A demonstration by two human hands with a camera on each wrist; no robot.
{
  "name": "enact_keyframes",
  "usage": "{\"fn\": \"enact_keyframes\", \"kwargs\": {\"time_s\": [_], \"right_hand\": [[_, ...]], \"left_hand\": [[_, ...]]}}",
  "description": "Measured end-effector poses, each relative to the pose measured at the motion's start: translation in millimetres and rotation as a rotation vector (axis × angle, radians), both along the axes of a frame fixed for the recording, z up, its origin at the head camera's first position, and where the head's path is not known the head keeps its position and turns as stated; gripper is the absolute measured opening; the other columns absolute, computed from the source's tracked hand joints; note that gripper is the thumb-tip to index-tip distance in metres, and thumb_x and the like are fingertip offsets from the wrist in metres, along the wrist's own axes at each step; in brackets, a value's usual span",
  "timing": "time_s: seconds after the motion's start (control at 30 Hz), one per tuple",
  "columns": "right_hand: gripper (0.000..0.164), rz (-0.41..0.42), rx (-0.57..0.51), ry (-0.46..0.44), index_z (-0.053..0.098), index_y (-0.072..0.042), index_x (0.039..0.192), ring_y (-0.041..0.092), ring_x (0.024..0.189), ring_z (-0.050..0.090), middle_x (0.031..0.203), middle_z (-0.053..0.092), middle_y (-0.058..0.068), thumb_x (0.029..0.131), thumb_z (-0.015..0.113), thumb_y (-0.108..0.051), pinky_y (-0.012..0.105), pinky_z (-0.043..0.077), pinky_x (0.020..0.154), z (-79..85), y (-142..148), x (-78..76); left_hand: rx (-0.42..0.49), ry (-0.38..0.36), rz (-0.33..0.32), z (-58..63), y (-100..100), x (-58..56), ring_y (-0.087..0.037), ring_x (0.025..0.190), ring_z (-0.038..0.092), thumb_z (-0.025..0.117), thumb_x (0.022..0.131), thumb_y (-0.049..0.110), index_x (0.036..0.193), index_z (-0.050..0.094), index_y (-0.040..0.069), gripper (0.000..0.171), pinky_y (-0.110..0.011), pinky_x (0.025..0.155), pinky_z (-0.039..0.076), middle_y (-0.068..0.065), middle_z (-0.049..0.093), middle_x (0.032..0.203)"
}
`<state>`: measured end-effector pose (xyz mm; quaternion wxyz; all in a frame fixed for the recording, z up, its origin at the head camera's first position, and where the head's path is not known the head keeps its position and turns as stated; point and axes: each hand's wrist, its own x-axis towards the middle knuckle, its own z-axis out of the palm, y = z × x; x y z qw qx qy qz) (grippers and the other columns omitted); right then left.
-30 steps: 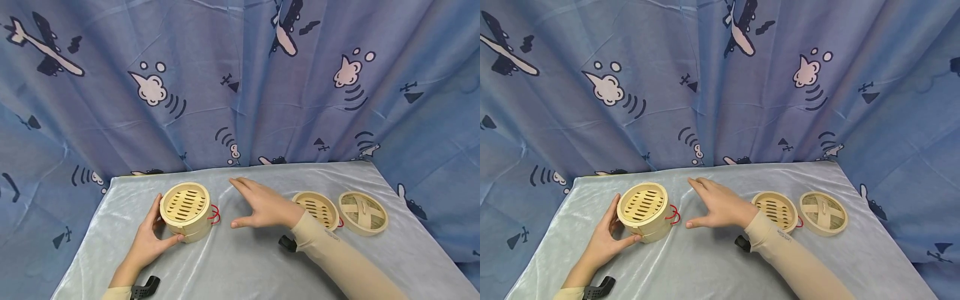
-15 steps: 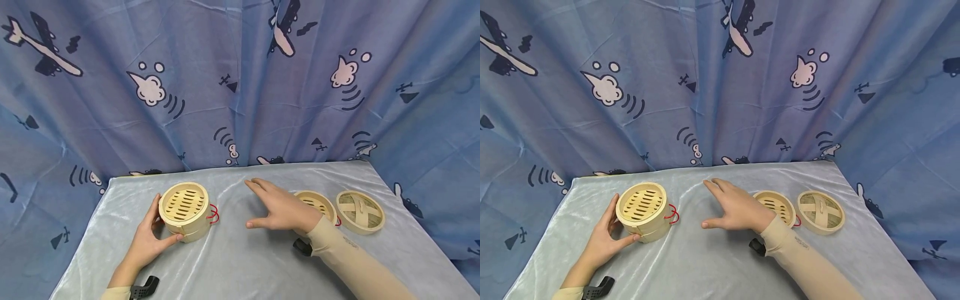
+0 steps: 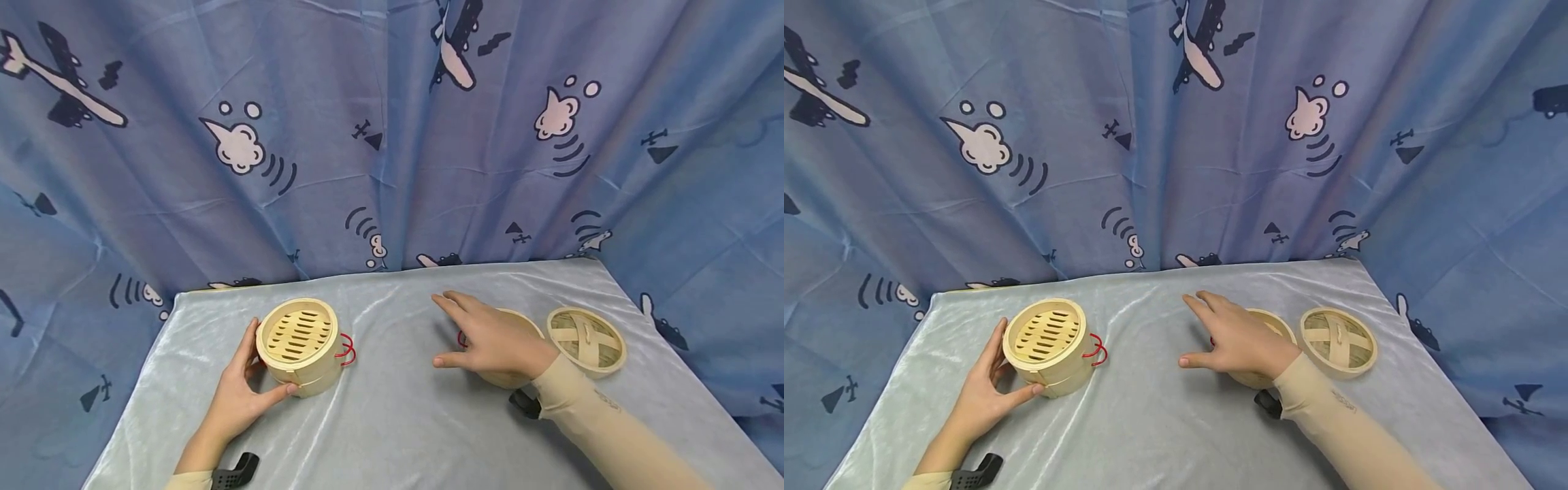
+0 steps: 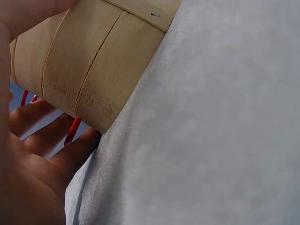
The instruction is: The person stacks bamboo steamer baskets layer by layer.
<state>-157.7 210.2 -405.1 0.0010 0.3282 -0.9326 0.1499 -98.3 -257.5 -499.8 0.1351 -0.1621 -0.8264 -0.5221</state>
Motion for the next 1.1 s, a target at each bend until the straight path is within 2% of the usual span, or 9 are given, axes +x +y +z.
{"fn": "enact_keyframes", "kwargs": {"time_s": [0.3, 0.4, 0.73, 1.1], "right_hand": [[0.105, -0.054, -0.008, -0.042, 0.034, -0.010, 0.172, 0.045, 0.150, 0.046, 0.167, 0.041, 0.024, 0.095, 0.078, -0.066, 0.065, 0.044, 0.118, -3.9, 28.5, 1.6], [0.104, -0.077, -0.011, -0.042, 0.035, -0.009, 0.172, 0.047, 0.150, 0.046, 0.167, 0.041, 0.024, 0.096, 0.076, -0.067, 0.067, 0.043, 0.118, -3.3, 39.0, 2.0], [0.105, -0.127, 0.004, -0.027, 0.040, -0.007, 0.169, 0.054, 0.148, 0.045, 0.166, 0.040, 0.031, 0.094, 0.074, -0.072, 0.071, 0.044, 0.114, -9.0, 65.4, 4.5], [0.108, -0.150, -0.017, -0.068, 0.041, -0.003, 0.167, 0.054, 0.147, 0.045, 0.164, 0.042, 0.032, 0.092, 0.075, -0.074, 0.072, 0.042, 0.115, -16.6, 88.8, 12.6]], "left_hand": [[0.021, -0.005, -0.005, -1.1, 2.9, -0.2, 0.003, 0.147, 0.043, 0.102, 0.071, -0.001, 0.177, 0.016, 0.015, 0.137, -0.010, 0.109, 0.043, -0.020, 0.031, 0.175], [0.029, -0.008, -0.006, -0.9, 3.9, -1.2, 0.003, 0.148, 0.042, 0.101, 0.072, -0.001, 0.177, 0.016, 0.012, 0.135, -0.011, 0.109, 0.043, -0.021, 0.032, 0.174], [0.018, -0.016, 0.005, -1.7, 1.4, 3.3, 0.003, 0.147, 0.043, 0.101, 0.071, -0.002, 0.177, 0.017, 0.027, 0.138, -0.009, 0.108, 0.043, -0.018, 0.031, 0.175], [0.017, -0.020, 0.001, 0.3, 1.8, 2.6, 0.003, 0.147, 0.043, 0.101, 0.072, -0.002, 0.177, 0.016, 0.025, 0.138, -0.010, 0.109, 0.043, -0.018, 0.030, 0.176]]}}
